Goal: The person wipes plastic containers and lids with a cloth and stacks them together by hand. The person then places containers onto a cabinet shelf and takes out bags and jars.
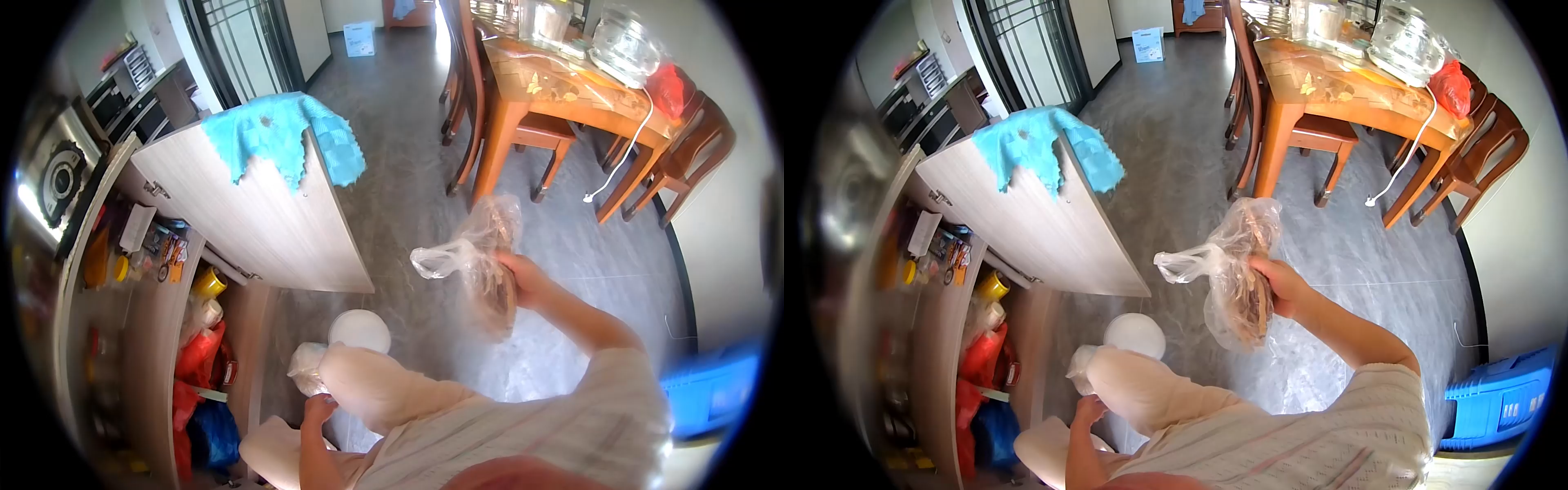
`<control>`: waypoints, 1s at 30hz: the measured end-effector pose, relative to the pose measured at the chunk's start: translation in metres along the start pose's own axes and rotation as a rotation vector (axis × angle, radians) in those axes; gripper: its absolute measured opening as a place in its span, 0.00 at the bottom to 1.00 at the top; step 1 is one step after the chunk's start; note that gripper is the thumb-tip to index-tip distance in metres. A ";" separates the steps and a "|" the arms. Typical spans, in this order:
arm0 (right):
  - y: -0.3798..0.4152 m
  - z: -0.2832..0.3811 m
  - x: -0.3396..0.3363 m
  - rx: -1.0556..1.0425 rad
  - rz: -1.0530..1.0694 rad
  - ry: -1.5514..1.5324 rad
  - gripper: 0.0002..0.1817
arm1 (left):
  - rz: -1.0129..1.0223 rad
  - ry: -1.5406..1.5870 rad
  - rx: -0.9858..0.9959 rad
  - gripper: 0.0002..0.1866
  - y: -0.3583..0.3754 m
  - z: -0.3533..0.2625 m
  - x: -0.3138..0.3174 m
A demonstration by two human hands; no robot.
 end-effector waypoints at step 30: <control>-0.105 -0.063 -0.071 0.256 -0.011 0.552 0.16 | 0.026 -0.027 0.013 0.14 0.005 0.014 0.005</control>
Point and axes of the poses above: each hand's wrist, its own y-axis away from the middle knuckle, its own x-axis out of the palm, z = x × y, the point moved 1 cm from there along -y, towards the middle knuckle, and after that the axes turned 15 degrees about -y, right-handed, at the moved point
